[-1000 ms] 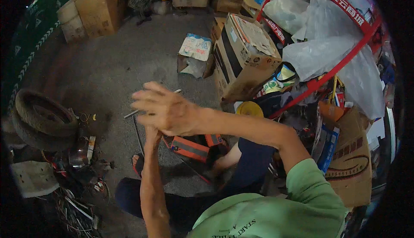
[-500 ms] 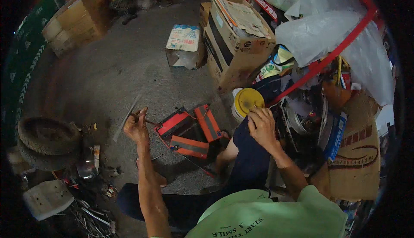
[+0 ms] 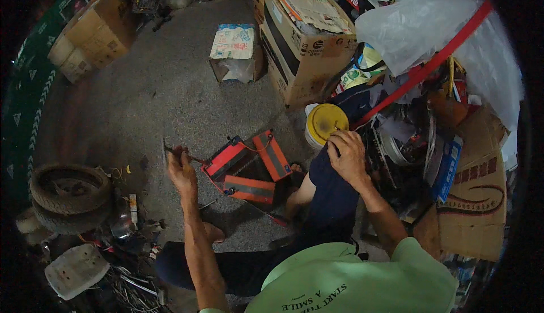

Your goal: The person sits on the floor and uses a metal file to sharpen the edges of several metal rods. They hold the rods in one hand and file them with the other, occasionally switching between different rods and adjusting their grip.

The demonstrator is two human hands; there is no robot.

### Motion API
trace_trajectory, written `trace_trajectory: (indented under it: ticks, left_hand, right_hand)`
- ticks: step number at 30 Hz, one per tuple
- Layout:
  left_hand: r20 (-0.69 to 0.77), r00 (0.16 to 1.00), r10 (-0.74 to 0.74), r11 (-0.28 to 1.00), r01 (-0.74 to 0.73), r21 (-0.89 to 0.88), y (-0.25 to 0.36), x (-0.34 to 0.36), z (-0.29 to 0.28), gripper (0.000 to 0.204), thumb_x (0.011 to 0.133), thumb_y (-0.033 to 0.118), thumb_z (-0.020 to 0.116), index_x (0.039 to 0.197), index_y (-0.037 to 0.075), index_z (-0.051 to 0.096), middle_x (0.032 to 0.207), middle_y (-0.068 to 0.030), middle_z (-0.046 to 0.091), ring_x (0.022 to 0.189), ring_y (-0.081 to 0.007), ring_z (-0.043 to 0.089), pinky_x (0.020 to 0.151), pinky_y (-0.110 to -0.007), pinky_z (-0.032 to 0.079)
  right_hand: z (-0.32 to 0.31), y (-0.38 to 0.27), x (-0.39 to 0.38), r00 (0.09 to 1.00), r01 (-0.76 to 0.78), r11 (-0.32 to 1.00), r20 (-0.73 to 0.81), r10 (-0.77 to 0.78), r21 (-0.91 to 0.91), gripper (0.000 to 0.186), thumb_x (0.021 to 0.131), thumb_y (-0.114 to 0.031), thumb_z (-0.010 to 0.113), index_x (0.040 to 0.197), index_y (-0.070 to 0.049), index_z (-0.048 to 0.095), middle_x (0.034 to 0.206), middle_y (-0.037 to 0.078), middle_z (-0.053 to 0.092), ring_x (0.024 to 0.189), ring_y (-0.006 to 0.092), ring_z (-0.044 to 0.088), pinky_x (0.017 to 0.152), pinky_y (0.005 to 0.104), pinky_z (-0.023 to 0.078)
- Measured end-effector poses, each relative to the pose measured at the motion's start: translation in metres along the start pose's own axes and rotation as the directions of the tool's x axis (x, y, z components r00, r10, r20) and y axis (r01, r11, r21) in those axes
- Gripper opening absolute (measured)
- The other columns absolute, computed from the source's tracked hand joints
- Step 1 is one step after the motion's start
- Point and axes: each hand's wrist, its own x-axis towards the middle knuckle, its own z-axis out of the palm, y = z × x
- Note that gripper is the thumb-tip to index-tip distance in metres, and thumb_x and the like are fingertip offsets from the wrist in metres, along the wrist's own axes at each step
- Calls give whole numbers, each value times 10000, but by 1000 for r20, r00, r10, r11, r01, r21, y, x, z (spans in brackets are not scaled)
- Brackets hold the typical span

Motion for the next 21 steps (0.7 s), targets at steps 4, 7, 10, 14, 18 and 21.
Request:
trace_trajectory:
  ticks: [4, 7, 10, 14, 18, 21]
  left_hand:
    - [-90, 996, 29, 1000, -30, -5, -10, 0, -8, 195, 956, 125, 613, 914, -63, 639, 767, -61, 633, 698, -124, 575, 644, -284, 484]
    - [-207, 978, 4, 995, -24, -95, 1, 1, 9, 300, 913, 197, 693, 721, -2, 575, 706, -45, 598, 640, -112, 528, 582, -258, 441]
    - [-91, 990, -104, 995, 104, -2, -18, 6, -1, 331, 914, 271, 692, 716, 25, 594, 701, -54, 612, 633, -123, 551, 569, -268, 456]
    - [43, 960, -277, 925, 278, -260, -9, 2, 7, 299, 921, 317, 678, 820, 38, 643, 740, -66, 653, 652, -147, 600, 626, -318, 521]
    - [175, 966, -192, 916, 240, -320, 0, 2, 2, 313, 951, 286, 636, 1088, 5, 629, 974, -118, 666, 904, -191, 641, 732, -354, 546]
    - [141, 976, -166, 940, 200, -277, -6, 4, -4, 279, 981, 152, 564, 1191, -33, 563, 1058, -149, 639, 956, -197, 628, 771, -352, 554]
  right_hand:
    - [-2, -2, 1, 999, -31, 999, 10, 30, 23, 136, 806, -118, 651, 889, -15, 681, 981, 117, 667, 960, 305, 603, 882, 439, 440]
    - [-3, 6, -3, 1000, -22, 1000, -13, 22, -16, 143, 806, -116, 651, 901, -13, 680, 984, 120, 669, 965, 304, 605, 893, 437, 437]
    - [-2, 5, -2, 999, -31, 1000, 6, 31, -1, 137, 807, -118, 651, 894, -16, 680, 984, 118, 670, 967, 299, 607, 903, 431, 436]
    - [1, 10, -4, 999, -47, 998, 16, 48, -40, 139, 809, -131, 650, 887, -19, 678, 980, 118, 672, 965, 299, 606, 904, 436, 435]
    - [-2, 21, -6, 991, -113, 989, 64, 119, -100, 142, 807, -123, 646, 898, -17, 674, 964, 121, 668, 964, 308, 602, 893, 440, 437]
    - [-2, 25, -11, 983, -173, 980, 49, 178, -96, 134, 806, -116, 644, 891, -15, 668, 963, 126, 664, 964, 315, 598, 897, 437, 434]
